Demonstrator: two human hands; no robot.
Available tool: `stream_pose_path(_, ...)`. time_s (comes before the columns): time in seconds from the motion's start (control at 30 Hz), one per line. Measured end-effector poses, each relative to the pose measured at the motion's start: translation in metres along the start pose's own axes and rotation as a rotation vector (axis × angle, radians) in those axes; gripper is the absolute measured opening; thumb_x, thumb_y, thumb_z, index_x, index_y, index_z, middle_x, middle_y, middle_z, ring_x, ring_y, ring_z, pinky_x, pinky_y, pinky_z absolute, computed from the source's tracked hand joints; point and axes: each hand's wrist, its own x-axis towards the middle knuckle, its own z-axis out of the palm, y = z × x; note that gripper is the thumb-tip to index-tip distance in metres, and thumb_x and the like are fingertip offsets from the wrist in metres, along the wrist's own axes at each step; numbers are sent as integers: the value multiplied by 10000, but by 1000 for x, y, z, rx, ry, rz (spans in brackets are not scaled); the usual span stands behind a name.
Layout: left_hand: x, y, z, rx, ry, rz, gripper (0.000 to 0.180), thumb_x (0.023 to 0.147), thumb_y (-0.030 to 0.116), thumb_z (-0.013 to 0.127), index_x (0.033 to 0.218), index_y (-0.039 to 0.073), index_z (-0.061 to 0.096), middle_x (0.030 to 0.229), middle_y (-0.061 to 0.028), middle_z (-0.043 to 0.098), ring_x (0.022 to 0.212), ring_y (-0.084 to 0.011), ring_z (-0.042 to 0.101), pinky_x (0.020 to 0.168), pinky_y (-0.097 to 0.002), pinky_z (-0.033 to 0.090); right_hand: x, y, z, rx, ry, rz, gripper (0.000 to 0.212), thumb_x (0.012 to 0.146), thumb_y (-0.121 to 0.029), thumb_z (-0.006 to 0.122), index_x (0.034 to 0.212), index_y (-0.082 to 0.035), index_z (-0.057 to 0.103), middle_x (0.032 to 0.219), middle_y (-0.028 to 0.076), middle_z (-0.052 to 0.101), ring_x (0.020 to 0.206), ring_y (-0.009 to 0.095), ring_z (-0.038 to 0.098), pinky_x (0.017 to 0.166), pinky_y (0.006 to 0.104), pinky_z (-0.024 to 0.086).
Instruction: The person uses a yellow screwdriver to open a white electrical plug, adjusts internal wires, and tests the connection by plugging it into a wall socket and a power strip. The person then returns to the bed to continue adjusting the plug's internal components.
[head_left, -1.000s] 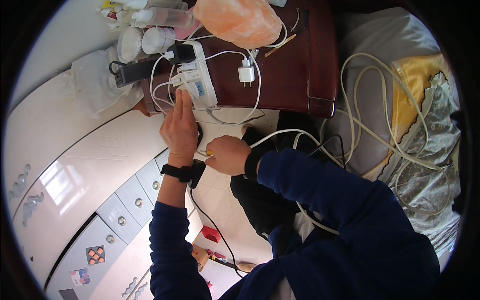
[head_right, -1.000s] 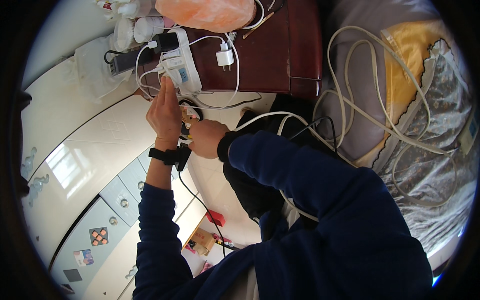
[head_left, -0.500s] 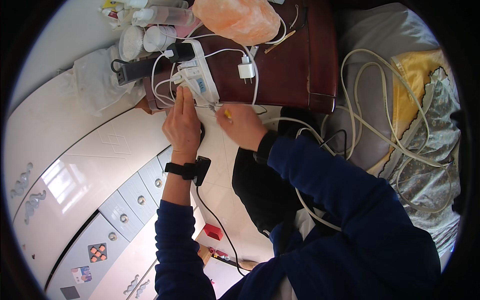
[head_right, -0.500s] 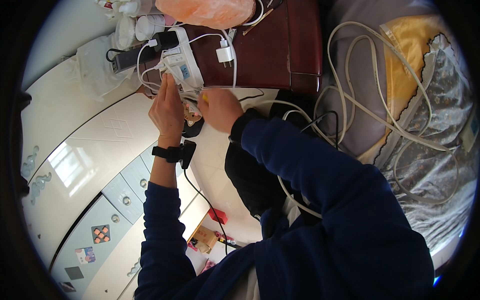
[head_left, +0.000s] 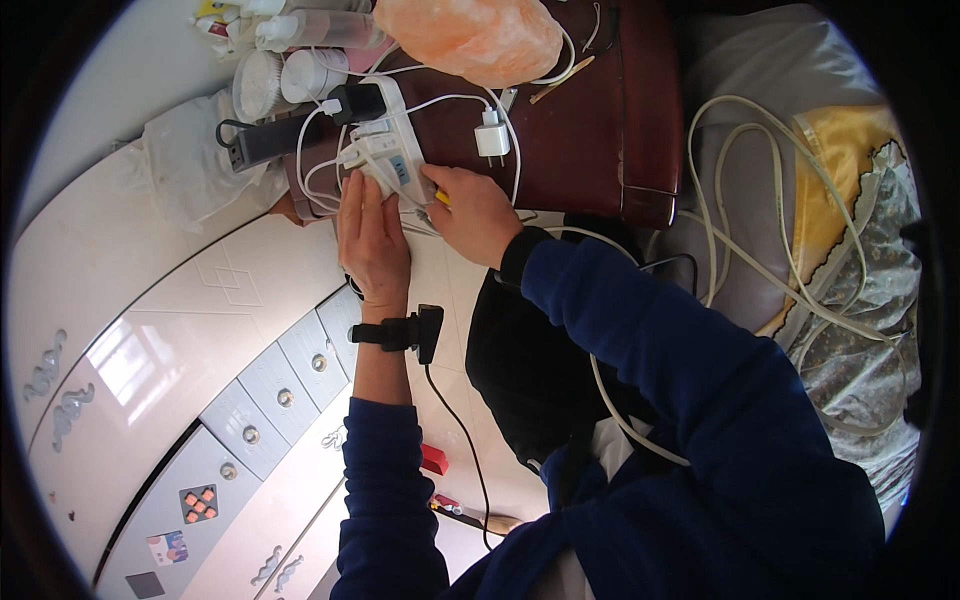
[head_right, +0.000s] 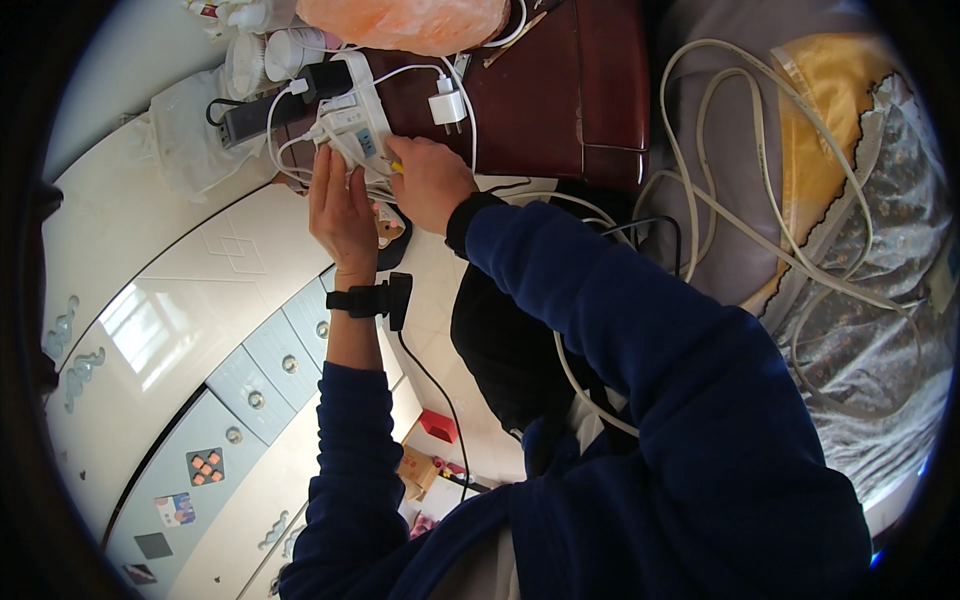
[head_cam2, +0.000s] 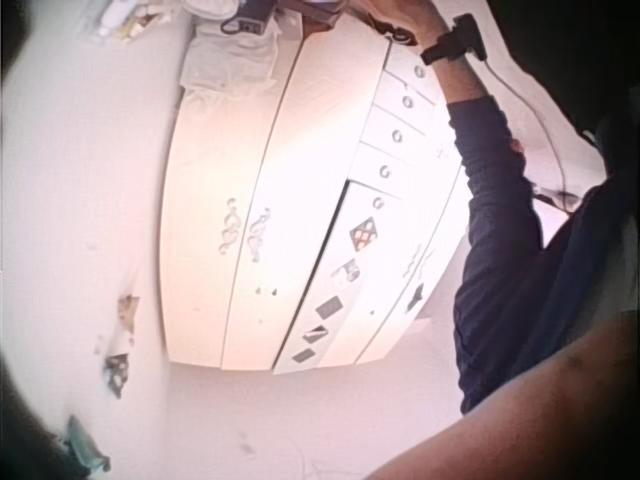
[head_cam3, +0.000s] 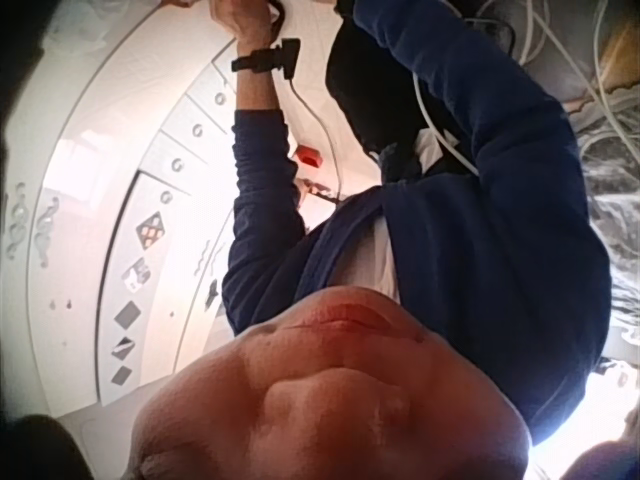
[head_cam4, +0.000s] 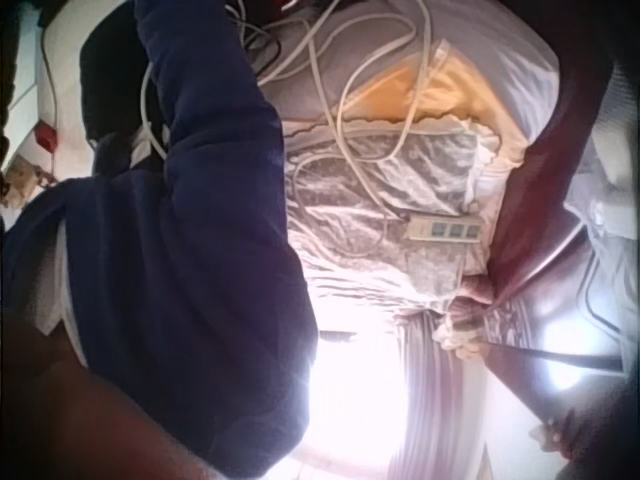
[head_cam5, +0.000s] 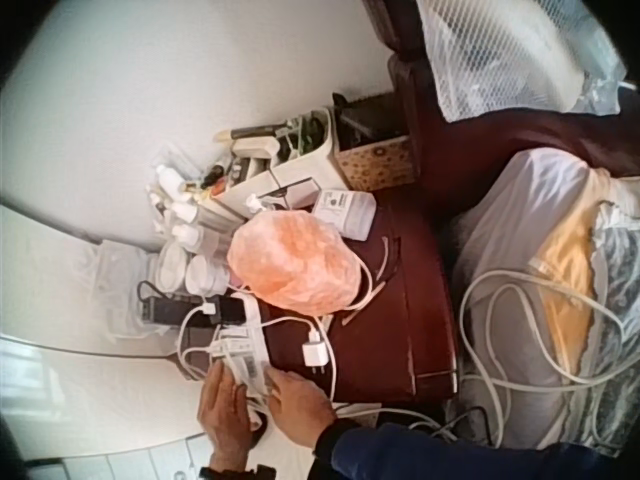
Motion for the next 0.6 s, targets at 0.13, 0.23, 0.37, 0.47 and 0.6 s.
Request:
stream_pose_path(0.13,3,1,0,-25,25,24,370,807,-14,759,1170,-14,686,1260,-151,663,1151,-311,649,958,-372,529,-1,0,0,11,-13,17,459,865,-109,646,1297,25,574,1101,246,656,983,401,644,877,432,524)
stream_pose_path(0.23,9,-1,-7,-40,-30,30,370,800,-11,768,1161,-2,692,1252,-135,668,1139,-305,654,947,-369,534,-1,0,0,18,-14,19,459,863,-105,644,1297,26,574,1099,247,655,983,400,646,876,432,524)
stream_pose_path(0.37,20,-9,-18,-123,-153,3,336,772,7,779,1099,12,697,1210,-118,673,1110,-323,648,925,-392,535,0,-1,-1,19,-20,29,453,865,-102,639,1294,30,575,1096,249,657,980,399,649,874,431,526)
stream_pose_path(0.47,27,-16,-24,-145,-207,51,378,749,5,794,1096,34,646,1198,-111,651,1080,-322,625,897,-400,524,0,-1,-2,21,-13,35,443,868,-101,636,1286,34,579,1111,255,658,983,401,651,877,430,525)
stream_pose_path(0.6,30,-22,-27,-196,-287,13,415,732,8,804,1098,53,612,1197,-110,637,1074,-323,600,886,-401,508,1,-2,-3,28,-15,40,436,871,-98,632,1283,36,583,1125,265,657,984,405,654,882,426,528)
